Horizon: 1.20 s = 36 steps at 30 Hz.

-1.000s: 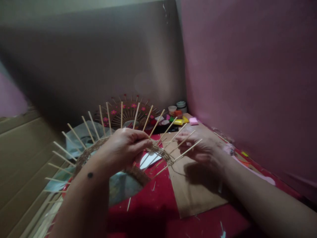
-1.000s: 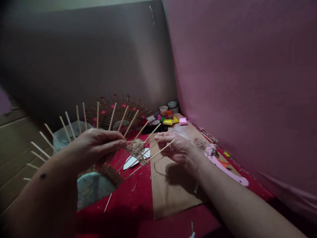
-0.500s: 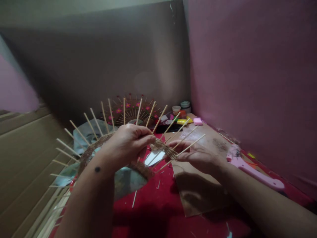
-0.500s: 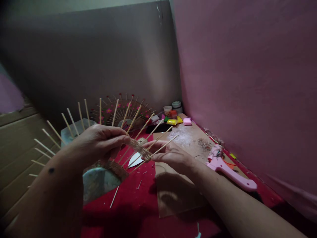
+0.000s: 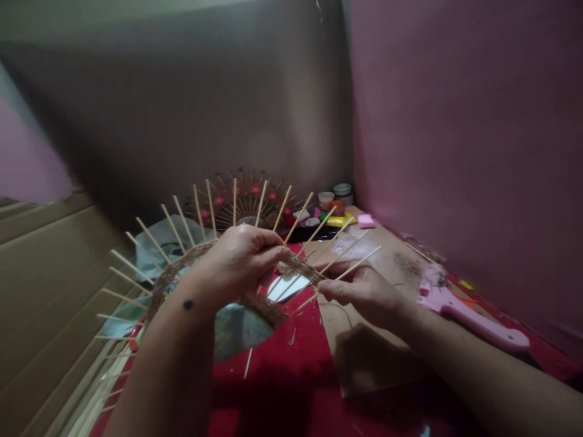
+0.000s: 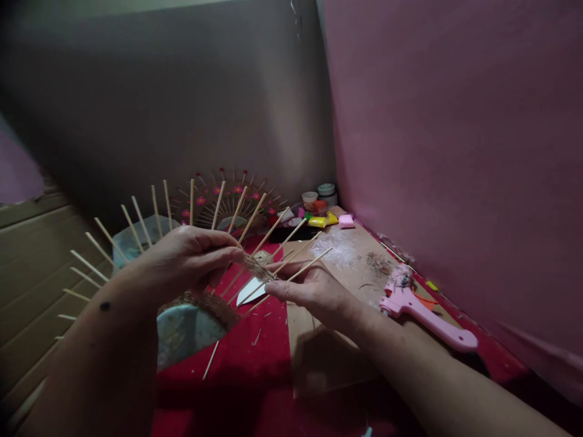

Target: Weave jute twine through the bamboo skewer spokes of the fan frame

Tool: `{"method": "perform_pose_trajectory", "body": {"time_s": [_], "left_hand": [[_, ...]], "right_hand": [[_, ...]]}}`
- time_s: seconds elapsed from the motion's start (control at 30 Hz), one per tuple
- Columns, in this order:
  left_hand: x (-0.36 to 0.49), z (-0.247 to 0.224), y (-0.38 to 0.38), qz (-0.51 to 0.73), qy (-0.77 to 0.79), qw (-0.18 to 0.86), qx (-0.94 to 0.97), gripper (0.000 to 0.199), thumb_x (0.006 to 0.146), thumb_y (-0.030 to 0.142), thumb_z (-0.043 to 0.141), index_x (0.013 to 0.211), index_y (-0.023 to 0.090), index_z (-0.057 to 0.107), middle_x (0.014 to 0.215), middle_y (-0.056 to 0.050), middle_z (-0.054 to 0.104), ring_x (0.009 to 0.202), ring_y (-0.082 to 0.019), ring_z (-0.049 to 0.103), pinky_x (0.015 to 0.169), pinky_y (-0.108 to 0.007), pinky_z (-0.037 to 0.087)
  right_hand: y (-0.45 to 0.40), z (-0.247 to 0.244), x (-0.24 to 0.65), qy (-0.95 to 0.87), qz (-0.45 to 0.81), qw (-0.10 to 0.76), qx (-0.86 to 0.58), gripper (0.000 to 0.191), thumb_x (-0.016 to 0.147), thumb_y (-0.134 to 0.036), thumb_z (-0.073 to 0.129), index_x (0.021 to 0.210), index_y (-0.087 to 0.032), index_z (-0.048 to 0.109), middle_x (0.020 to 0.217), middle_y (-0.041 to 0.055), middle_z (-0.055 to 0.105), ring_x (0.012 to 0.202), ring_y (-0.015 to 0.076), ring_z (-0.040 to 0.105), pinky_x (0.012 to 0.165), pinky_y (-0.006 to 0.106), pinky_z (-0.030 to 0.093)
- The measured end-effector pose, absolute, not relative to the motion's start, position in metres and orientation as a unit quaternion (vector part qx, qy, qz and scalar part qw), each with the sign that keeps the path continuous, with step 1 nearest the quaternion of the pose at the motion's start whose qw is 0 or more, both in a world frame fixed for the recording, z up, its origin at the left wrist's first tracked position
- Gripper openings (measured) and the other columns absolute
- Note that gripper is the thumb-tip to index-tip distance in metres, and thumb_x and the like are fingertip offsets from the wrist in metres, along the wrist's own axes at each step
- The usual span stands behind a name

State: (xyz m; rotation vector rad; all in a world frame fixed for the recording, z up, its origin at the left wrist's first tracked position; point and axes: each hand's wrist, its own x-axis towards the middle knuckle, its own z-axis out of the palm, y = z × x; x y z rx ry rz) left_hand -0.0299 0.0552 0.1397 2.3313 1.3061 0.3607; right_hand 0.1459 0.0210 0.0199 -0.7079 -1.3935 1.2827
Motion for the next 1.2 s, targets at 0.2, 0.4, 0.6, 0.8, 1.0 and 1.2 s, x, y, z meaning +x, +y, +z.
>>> {"method": "perform_pose_trajectory", "body": {"time_s": [0.2,0.4,0.6,0.8,1.0,1.2], "left_hand": [[-0.031,0.139,0.056,0.151,0.451,0.17,0.863,0.025,0.08,0.034,0.051,0.078,0.015,0.067,0.045,0.003,0.049,0.04,-0.007,0.042,0.038,-0.019,0.031],[-0.028,0.135,0.048,0.217,0.418,0.167,0.866,0.032,0.081,0.035,0.053,0.107,0.016,0.059,0.051,0.003,0.056,0.038,-0.007,0.047,0.039,-0.017,0.037],[-0.016,0.131,0.049,0.073,0.422,0.248,0.869,0.027,0.08,0.031,0.05,0.099,0.016,0.062,0.046,0.004,0.055,0.037,-0.009,0.051,0.038,-0.018,0.036],[-0.014,0.126,0.055,0.053,0.457,0.302,0.835,0.022,0.078,0.034,0.049,0.08,0.016,0.061,0.042,0.004,0.051,0.033,-0.009,0.047,0.035,-0.018,0.032],[-0.01,0.131,0.042,0.139,0.451,0.173,0.865,0.02,0.076,0.027,0.052,0.09,0.015,0.061,0.049,0.003,0.056,0.039,-0.008,0.049,0.041,-0.019,0.035],[-0.008,0.127,0.034,0.165,0.419,0.052,0.891,0.02,0.077,0.028,0.052,0.086,0.019,0.068,0.051,0.002,0.056,0.046,-0.009,0.047,0.047,-0.02,0.033]], "right_hand": [[0.019,0.021,0.142,-0.568,0.531,0.537,-0.329,0.026,0.078,-0.035,0.062,0.099,-0.022,0.068,0.069,-0.0005,0.055,0.056,0.0068,0.037,0.048,0.02,0.026],[0.019,0.021,0.143,-0.566,0.534,0.539,-0.323,0.024,0.079,-0.035,0.061,0.095,-0.019,0.069,0.06,-0.0025,0.048,0.053,0.0068,0.033,0.048,0.021,0.026],[0.02,0.021,0.142,-0.58,0.514,0.552,-0.308,0.026,0.079,-0.033,0.062,0.101,-0.022,0.069,0.06,-0.0022,0.051,0.053,0.0069,0.034,0.047,0.021,0.026],[0.02,0.02,0.143,-0.577,0.517,0.546,-0.319,0.026,0.077,-0.031,0.063,0.102,-0.023,0.069,0.067,-0.0001,0.057,0.055,0.007,0.037,0.048,0.02,0.028],[0.018,0.023,0.142,-0.583,0.515,0.546,-0.312,0.025,0.079,-0.033,0.06,0.1,-0.022,0.069,0.065,-0.0011,0.053,0.056,0.0074,0.035,0.048,0.021,0.028],[0.018,0.023,0.143,-0.586,0.518,0.551,-0.292,0.014,0.079,-0.029,0.06,0.082,-0.019,0.069,0.064,-0.0014,0.053,0.056,0.008,0.036,0.05,0.022,0.029]]}}
